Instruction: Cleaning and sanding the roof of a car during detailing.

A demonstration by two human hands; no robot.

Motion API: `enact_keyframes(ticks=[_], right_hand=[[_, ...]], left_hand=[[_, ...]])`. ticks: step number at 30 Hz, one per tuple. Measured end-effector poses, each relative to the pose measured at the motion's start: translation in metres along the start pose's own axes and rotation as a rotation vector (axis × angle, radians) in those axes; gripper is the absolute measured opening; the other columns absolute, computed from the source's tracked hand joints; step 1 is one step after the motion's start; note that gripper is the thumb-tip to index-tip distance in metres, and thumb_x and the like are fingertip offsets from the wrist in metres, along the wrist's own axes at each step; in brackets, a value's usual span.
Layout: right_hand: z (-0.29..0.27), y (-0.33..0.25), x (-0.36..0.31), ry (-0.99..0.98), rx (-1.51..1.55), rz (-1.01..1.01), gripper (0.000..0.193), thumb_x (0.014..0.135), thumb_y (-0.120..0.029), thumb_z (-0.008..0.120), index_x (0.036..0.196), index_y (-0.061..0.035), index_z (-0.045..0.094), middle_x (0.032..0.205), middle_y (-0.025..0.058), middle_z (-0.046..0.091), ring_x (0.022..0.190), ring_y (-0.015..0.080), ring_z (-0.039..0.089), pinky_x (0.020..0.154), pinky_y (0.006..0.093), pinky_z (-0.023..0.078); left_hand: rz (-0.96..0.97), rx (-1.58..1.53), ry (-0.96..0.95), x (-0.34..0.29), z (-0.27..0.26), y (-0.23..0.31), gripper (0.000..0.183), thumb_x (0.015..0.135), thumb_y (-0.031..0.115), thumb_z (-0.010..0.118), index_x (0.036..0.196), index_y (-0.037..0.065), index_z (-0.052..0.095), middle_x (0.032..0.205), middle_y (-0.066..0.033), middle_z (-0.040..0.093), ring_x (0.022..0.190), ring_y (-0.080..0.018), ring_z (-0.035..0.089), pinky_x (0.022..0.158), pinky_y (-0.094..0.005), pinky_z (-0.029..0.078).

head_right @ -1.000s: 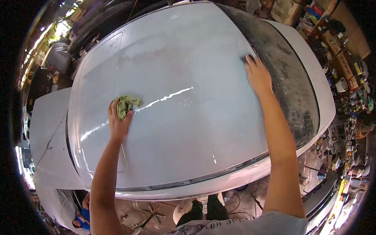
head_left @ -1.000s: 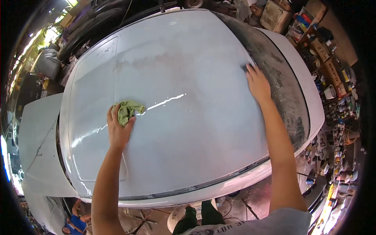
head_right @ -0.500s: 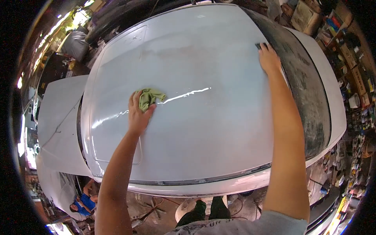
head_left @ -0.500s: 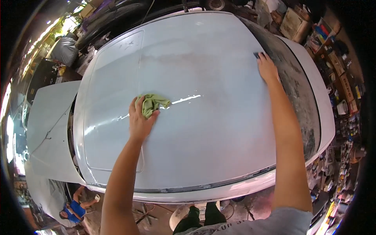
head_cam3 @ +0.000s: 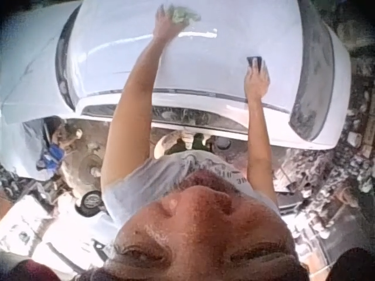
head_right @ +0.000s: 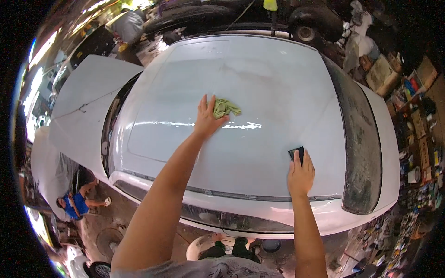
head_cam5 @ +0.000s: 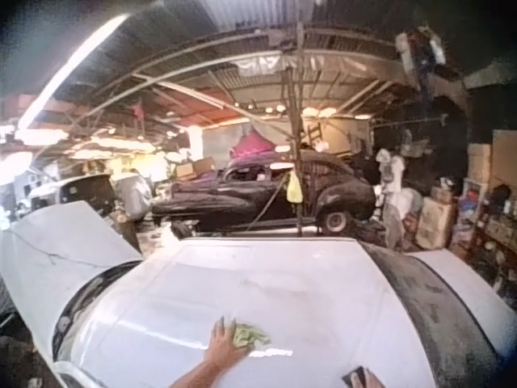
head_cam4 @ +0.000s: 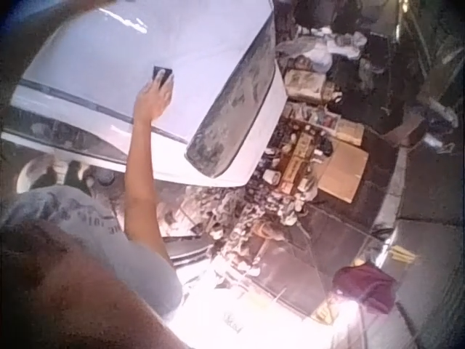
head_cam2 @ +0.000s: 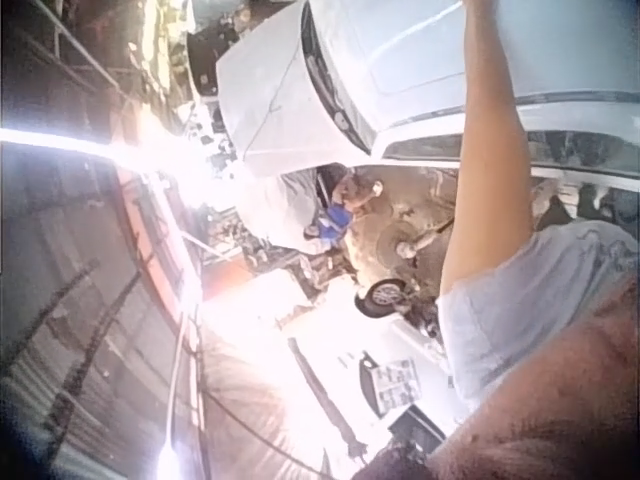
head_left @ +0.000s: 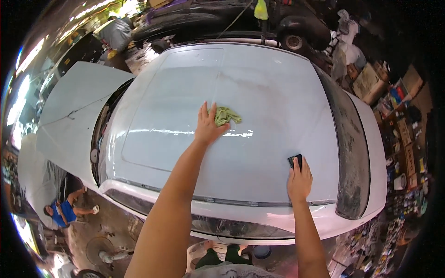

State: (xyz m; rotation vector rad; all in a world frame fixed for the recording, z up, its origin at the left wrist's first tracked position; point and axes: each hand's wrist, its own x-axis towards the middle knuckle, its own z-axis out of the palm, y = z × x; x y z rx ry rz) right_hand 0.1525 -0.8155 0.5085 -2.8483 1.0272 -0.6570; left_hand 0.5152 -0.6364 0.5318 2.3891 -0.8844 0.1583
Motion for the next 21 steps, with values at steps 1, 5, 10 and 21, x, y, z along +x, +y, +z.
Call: enact_keyframes(ticks=[1, 5, 10, 21], right_hand=[[0.0, 0.002, 0.001, -0.005, -0.027, 0.01, 0.045, 0.102, -0.024, 0.059, 0.146, -0.0145, 0.057, 0.155, 0.0166, 0.049, 0.139, 0.0354, 0.049, 0.114, 0.048, 0.04], [0.001, -0.006, 0.006, -0.031, 0.004, 0.023, 0.047, 0.103, -0.026, 0.058, 0.149, -0.0161, 0.055, 0.156, 0.0159, 0.047, 0.14, 0.0345, 0.048, 0.114, 0.0483, 0.039], [0.004, -0.006, 0.011, -0.064, 0.005, 0.03, 0.048, 0.104, -0.026, 0.057, 0.151, -0.0176, 0.053, 0.159, 0.015, 0.045, 0.142, 0.034, 0.045, 0.115, 0.0477, 0.039], [0.002, -0.001, 0.011, -0.122, -0.01, 0.095, 0.048, 0.107, -0.029, 0.05, 0.154, -0.0185, 0.049, 0.162, 0.0125, 0.041, 0.146, 0.0314, 0.041, 0.118, 0.0461, 0.036]], left_hand=[[0.006, 0.009, -0.034, -0.001, -0.004, 0.005, 0.106, 0.084, 0.055, 0.078, 0.163, 0.009, 0.024, 0.169, -0.0242, 0.009, 0.156, -0.0413, 0.012, 0.125, -0.0491, 0.027], [-0.061, -0.183, 0.119, -0.019, -0.001, -0.012, 0.104, 0.092, 0.062, 0.067, 0.164, 0.004, 0.019, 0.169, -0.0275, 0.011, 0.156, -0.045, 0.01, 0.126, -0.0518, 0.021], [0.037, 0.162, -0.038, -0.116, -0.01, -0.027, 0.096, 0.1, 0.062, 0.053, 0.162, -0.004, 0.02, 0.167, -0.0297, 0.019, 0.157, -0.0424, 0.014, 0.129, -0.0498, 0.012], [-0.137, 0.322, -0.115, -0.205, -0.063, -0.039, 0.085, 0.105, 0.063, 0.036, 0.161, 0.0, 0.029, 0.168, -0.0236, 0.024, 0.158, -0.0386, 0.018, 0.129, -0.0489, 0.013]])
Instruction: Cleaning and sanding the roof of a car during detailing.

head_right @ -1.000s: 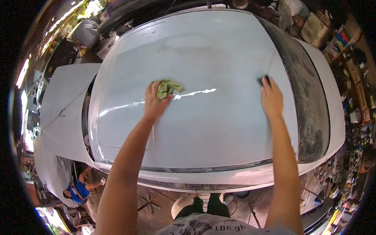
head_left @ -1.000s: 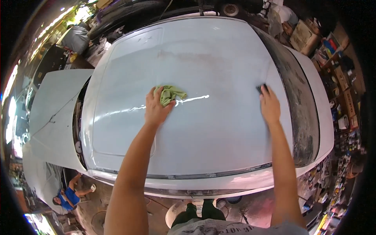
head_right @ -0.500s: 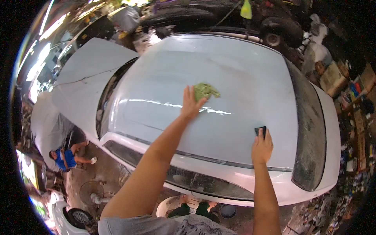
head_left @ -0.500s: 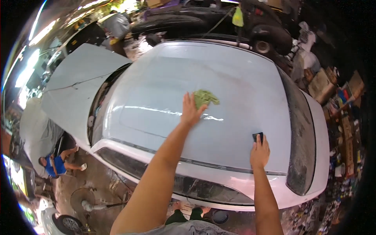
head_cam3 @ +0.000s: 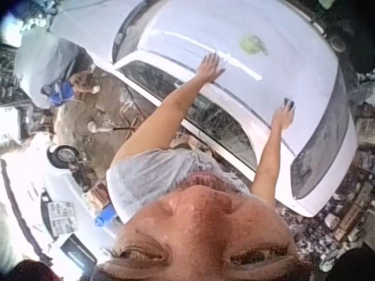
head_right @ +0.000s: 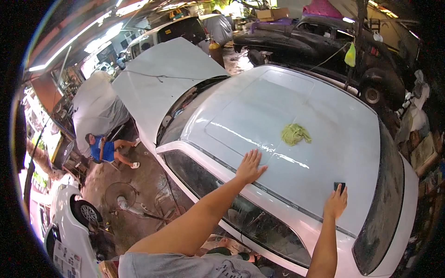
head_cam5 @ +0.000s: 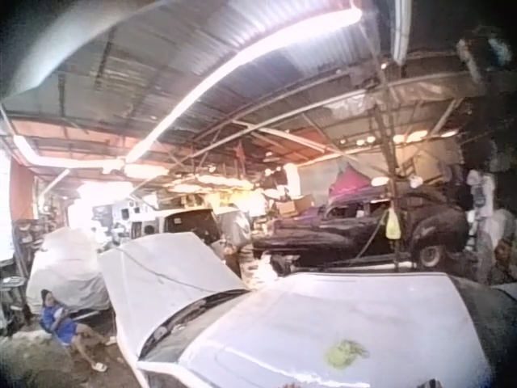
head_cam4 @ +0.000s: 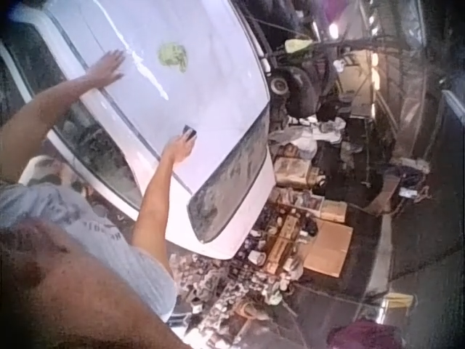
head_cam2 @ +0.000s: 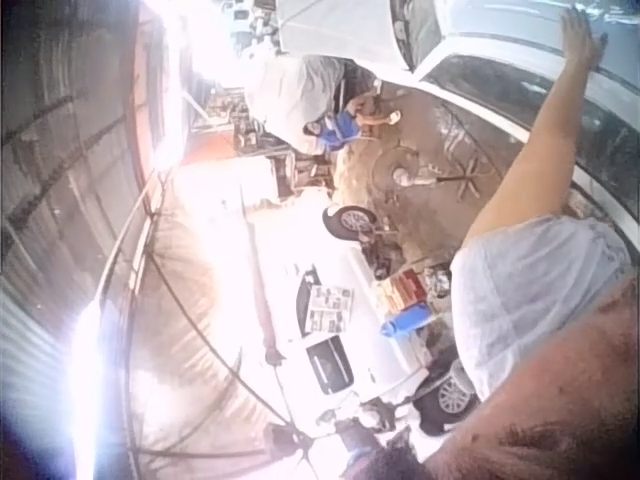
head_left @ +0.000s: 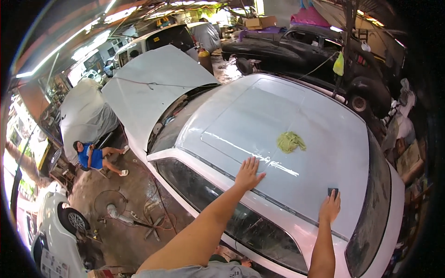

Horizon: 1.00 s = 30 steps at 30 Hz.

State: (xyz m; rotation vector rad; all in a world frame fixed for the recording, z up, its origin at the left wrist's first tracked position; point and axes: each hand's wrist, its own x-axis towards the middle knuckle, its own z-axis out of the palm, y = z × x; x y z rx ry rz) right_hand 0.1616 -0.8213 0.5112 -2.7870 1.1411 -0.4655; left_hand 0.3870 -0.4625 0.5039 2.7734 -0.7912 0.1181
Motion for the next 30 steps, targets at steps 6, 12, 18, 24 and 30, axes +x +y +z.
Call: enact_keyframes(ticks=[6, 12, 18, 24, 30], right_hand=[[-0.002, -0.002, -0.003, 0.008, 0.023, -0.007, 0.048, 0.107, -0.028, 0.05, 0.153, -0.0166, 0.05, 0.162, 0.0127, 0.041, 0.146, 0.0312, 0.041, 0.118, 0.0459, 0.035], [0.0, 0.002, -0.002, 0.027, 0.012, -0.019, 0.048, 0.107, -0.029, 0.048, 0.153, -0.0144, 0.051, 0.161, 0.0144, 0.043, 0.145, 0.0347, 0.043, 0.118, 0.0466, 0.036], [0.008, 0.006, -0.001, 0.064, -0.016, -0.038, 0.047, 0.107, -0.028, 0.049, 0.152, -0.0142, 0.051, 0.16, 0.0154, 0.043, 0.143, 0.0355, 0.045, 0.117, 0.0474, 0.037], [0.008, 0.003, 0.001, 0.074, -0.012, -0.027, 0.047, 0.108, -0.029, 0.048, 0.151, -0.0129, 0.053, 0.159, 0.0166, 0.045, 0.144, 0.0348, 0.044, 0.117, 0.0468, 0.038], [0.011, 0.01, 0.001, 0.124, -0.019, -0.024, 0.047, 0.107, -0.026, 0.051, 0.151, -0.0119, 0.052, 0.158, 0.0182, 0.046, 0.142, 0.0363, 0.047, 0.117, 0.0447, 0.038]], left_hand=[[-0.009, -0.035, 0.026, -0.006, -0.001, 0.001, 0.082, 0.104, 0.063, 0.039, 0.159, 0.001, 0.035, 0.168, -0.0236, 0.025, 0.157, -0.0391, 0.02, 0.128, -0.049, 0.014], [0.001, -0.042, 0.065, -0.005, 0.001, 0.004, 0.082, 0.103, 0.064, 0.041, 0.156, 0.002, 0.042, 0.164, -0.0244, 0.032, 0.155, -0.0392, 0.025, 0.127, -0.0503, 0.017], [0.034, -0.043, 0.115, -0.004, 0.005, 0.0, 0.08, 0.103, 0.063, 0.044, 0.153, 0.0, 0.045, 0.162, -0.0251, 0.035, 0.153, -0.0412, 0.028, 0.126, -0.0524, 0.02], [0.067, -0.146, 0.167, -0.006, 0.003, -0.003, 0.074, 0.101, 0.058, 0.053, 0.146, 0.0, 0.05, 0.16, -0.0255, 0.038, 0.152, -0.0425, 0.029, 0.126, -0.0535, 0.02], [0.328, -0.234, 0.183, -0.013, -0.004, 0.0, 0.063, 0.098, 0.051, 0.06, 0.137, 0.001, 0.057, 0.142, -0.0202, 0.053, 0.136, -0.0393, 0.045, 0.119, -0.05, 0.033]])
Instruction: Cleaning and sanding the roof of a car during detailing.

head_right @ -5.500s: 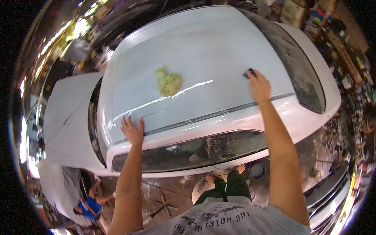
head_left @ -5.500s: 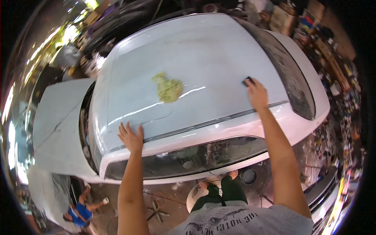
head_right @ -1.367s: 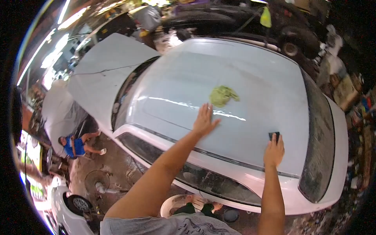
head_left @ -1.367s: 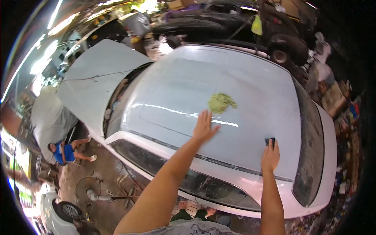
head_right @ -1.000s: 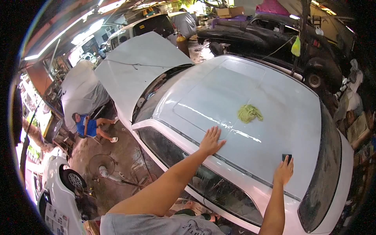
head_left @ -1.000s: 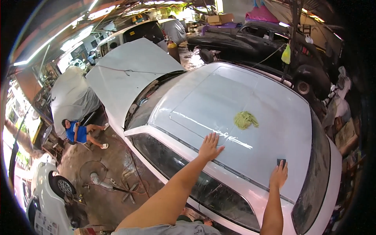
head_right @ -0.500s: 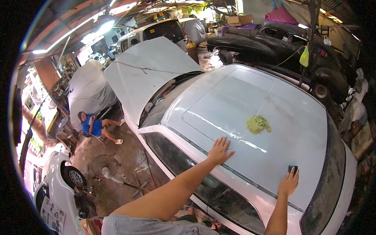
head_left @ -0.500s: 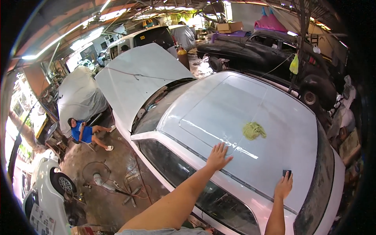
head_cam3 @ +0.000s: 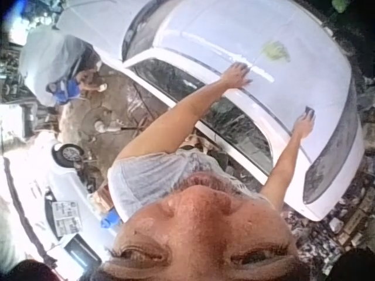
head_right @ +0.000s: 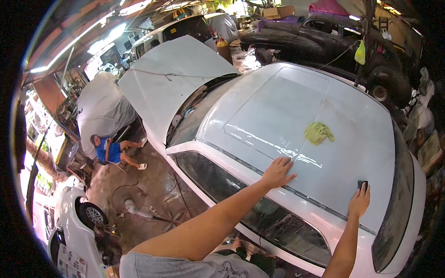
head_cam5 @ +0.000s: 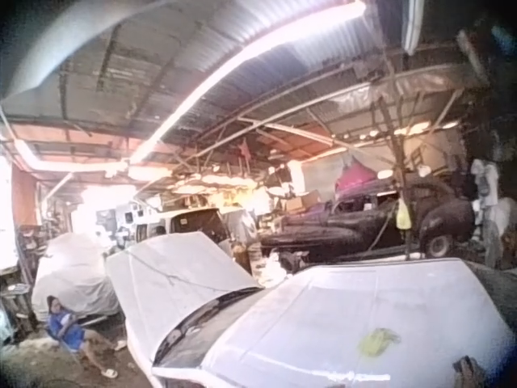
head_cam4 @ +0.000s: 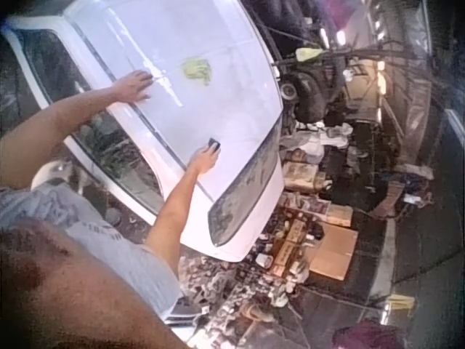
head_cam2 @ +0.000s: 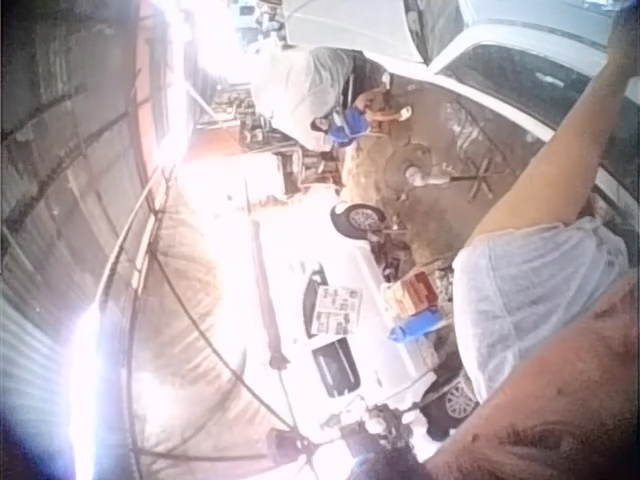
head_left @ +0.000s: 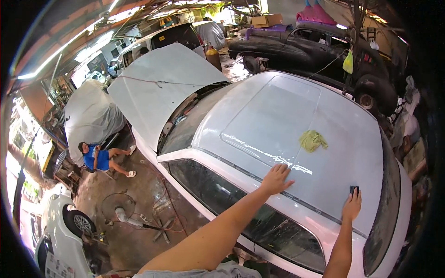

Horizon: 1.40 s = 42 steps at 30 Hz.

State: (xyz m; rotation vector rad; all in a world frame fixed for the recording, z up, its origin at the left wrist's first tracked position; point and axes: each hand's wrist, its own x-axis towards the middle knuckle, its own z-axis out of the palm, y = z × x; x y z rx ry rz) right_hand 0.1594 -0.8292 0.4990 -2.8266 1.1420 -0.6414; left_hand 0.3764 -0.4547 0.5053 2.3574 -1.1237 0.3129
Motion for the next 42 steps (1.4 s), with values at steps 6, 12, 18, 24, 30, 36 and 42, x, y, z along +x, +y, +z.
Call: enact_keyframes(ticks=[6, 12, 18, 24, 30, 36, 42], right_hand=[[0.0, -0.003, -0.001, 0.0, -0.026, 0.046, 0.046, 0.107, -0.028, 0.05, 0.152, -0.015, 0.052, 0.159, 0.0166, 0.045, 0.143, 0.0353, 0.046, 0.118, 0.0444, 0.037], [-0.005, -0.008, -0.001, -0.027, -0.03, 0.077, 0.047, 0.107, -0.027, 0.05, 0.153, -0.0175, 0.05, 0.159, 0.0153, 0.045, 0.142, 0.0352, 0.047, 0.119, 0.0443, 0.037], [-0.002, -0.002, -0.004, -0.011, -0.05, 0.065, 0.047, 0.106, -0.026, 0.052, 0.152, -0.0166, 0.052, 0.159, 0.0157, 0.046, 0.14, 0.0349, 0.049, 0.117, 0.0452, 0.039], [0.005, -0.011, -0.019, 0.07, 0.063, -0.101, 0.046, 0.102, -0.02, 0.058, 0.148, -0.0152, 0.057, 0.154, 0.0176, 0.051, 0.136, 0.0376, 0.053, 0.113, 0.0463, 0.043], [-0.008, -0.061, -0.019, -0.074, 0.144, -0.286, 0.047, 0.101, -0.025, 0.059, 0.147, -0.0151, 0.056, 0.155, 0.0159, 0.05, 0.14, 0.0346, 0.049, 0.113, 0.0463, 0.042], [0.038, -0.054, 0.116, -0.109, 0.038, -0.144, 0.047, 0.106, -0.031, 0.053, 0.151, -0.0168, 0.052, 0.159, 0.0135, 0.046, 0.142, 0.0335, 0.047, 0.115, 0.0443, 0.04], [0.012, -0.106, 0.015, -0.148, 0.203, -0.472, 0.044, 0.104, -0.031, 0.055, 0.143, -0.0107, 0.06, 0.152, 0.0193, 0.052, 0.138, 0.037, 0.052, 0.113, 0.045, 0.043]], left_hand=[[-0.001, 0.003, -0.011, 0.001, -0.014, 0.008, 0.048, 0.096, 0.044, 0.064, 0.12, 0.003, 0.064, 0.12, -0.0148, 0.058, 0.119, -0.0351, 0.053, 0.104, -0.0477, 0.041], [-0.061, 0.007, 0.01, 0.003, -0.011, 0.005, 0.043, 0.094, 0.044, 0.067, 0.11, 0.004, 0.064, 0.114, -0.0133, 0.059, 0.115, -0.0344, 0.053, 0.101, -0.048, 0.042], [-0.164, 0.064, 0.061, 0.0, -0.009, 0.011, 0.04, 0.093, 0.044, 0.069, 0.102, 0.006, 0.062, 0.108, -0.0133, 0.058, 0.11, -0.0336, 0.054, 0.097, -0.0471, 0.043], [-0.127, 0.197, 0.091, 0.003, 0.009, -0.003, 0.063, 0.098, 0.053, 0.058, 0.136, 0.002, 0.059, 0.144, -0.0228, 0.051, 0.139, -0.0411, 0.042, 0.12, -0.0544, 0.027], [-0.192, 0.178, -0.166, 0.005, 0.001, -0.005, 0.077, 0.101, 0.06, 0.049, 0.159, 0.01, 0.04, 0.166, -0.0242, 0.028, 0.157, -0.041, 0.018, 0.127, -0.0579, 0.01], [-0.105, 0.184, -0.143, 0.015, 0.013, 0.005, 0.078, 0.097, 0.061, 0.056, 0.153, 0.008, 0.047, 0.162, -0.0263, 0.033, 0.152, -0.0434, 0.027, 0.124, -0.06, 0.017], [0.003, 0.183, -0.189, 0.009, -0.007, -0.023, 0.075, 0.094, 0.057, 0.062, 0.151, 0.01, 0.048, 0.155, -0.0263, 0.04, 0.149, -0.0444, 0.032, 0.123, -0.0609, 0.02]])
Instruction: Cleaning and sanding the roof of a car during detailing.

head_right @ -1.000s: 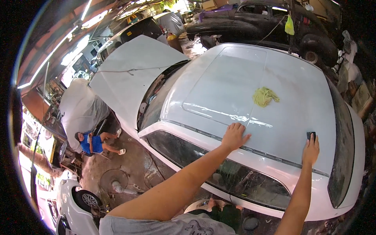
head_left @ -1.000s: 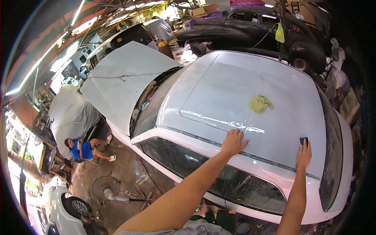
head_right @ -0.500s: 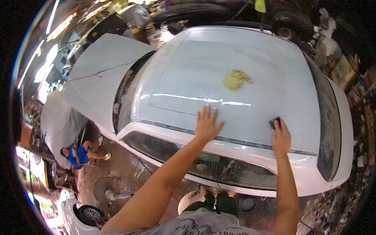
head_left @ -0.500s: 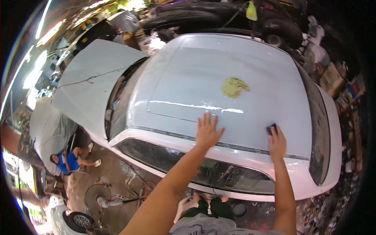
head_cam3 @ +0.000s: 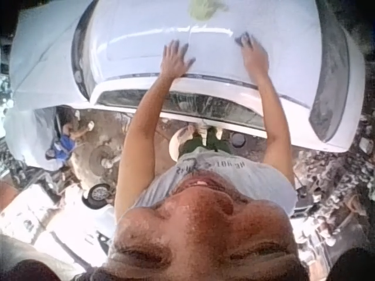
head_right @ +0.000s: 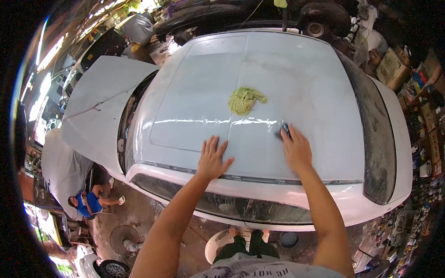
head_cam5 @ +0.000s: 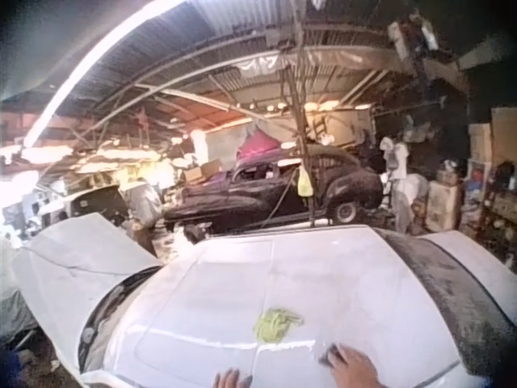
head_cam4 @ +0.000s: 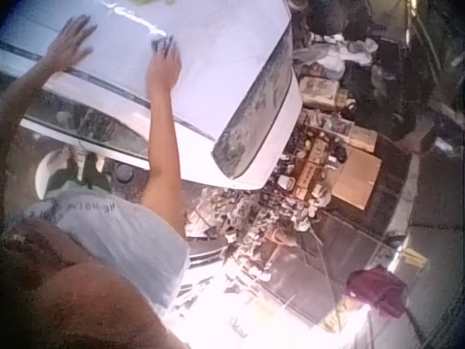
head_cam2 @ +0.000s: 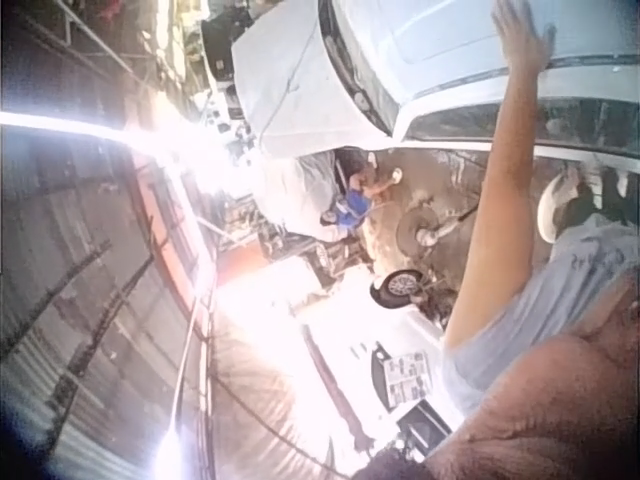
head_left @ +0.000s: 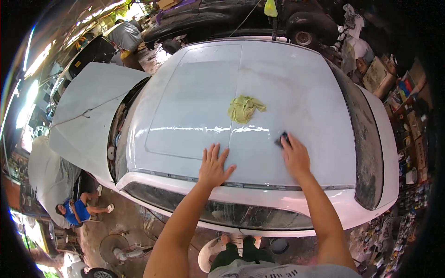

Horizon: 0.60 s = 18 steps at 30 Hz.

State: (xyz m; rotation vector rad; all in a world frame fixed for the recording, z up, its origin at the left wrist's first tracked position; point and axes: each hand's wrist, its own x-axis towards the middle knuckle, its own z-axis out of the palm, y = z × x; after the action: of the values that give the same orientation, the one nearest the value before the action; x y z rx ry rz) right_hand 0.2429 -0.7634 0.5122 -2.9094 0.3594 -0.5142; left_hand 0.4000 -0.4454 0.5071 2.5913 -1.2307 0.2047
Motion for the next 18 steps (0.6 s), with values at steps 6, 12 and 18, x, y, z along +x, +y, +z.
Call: enact_keyframes(ticks=[6, 12, 18], right_hand=[[-0.025, 0.149, 0.047, 0.163, -0.049, 0.262, 0.047, 0.107, -0.038, 0.048, 0.139, -0.0068, 0.06, 0.141, 0.021, 0.06, 0.128, 0.0393, 0.057, 0.106, 0.0484, 0.046], [0.001, 0.033, 0.144, 0.124, 0.429, 0.585, 0.046, 0.105, -0.037, 0.05, 0.139, -0.0072, 0.06, 0.143, 0.0196, 0.059, 0.132, 0.0377, 0.055, 0.109, 0.0445, 0.045], [-0.005, 0.054, 0.109, 0.041, 0.261, 0.189, 0.048, 0.105, -0.043, 0.047, 0.136, -0.0097, 0.064, 0.145, 0.0185, 0.059, 0.134, 0.0344, 0.055, 0.111, 0.0441, 0.043]], left_hand=[[0.022, -0.04, -0.078, 0.015, -0.017, 0.017, 0.075, 0.094, 0.054, 0.062, 0.155, 0.013, 0.045, 0.162, -0.0215, 0.036, 0.153, -0.0404, 0.028, 0.126, -0.0581, 0.016], [-0.02, -0.029, -0.097, 0.011, -0.012, 0.008, 0.077, 0.092, 0.055, 0.063, 0.154, 0.013, 0.046, 0.164, -0.0216, 0.033, 0.153, -0.0416, 0.027, 0.126, -0.0578, 0.015], [-0.039, -0.022, -0.107, 0.001, -0.025, 0.005, 0.077, 0.092, 0.053, 0.063, 0.155, 0.013, 0.046, 0.163, -0.0233, 0.032, 0.153, -0.0429, 0.027, 0.126, -0.0584, 0.015]])
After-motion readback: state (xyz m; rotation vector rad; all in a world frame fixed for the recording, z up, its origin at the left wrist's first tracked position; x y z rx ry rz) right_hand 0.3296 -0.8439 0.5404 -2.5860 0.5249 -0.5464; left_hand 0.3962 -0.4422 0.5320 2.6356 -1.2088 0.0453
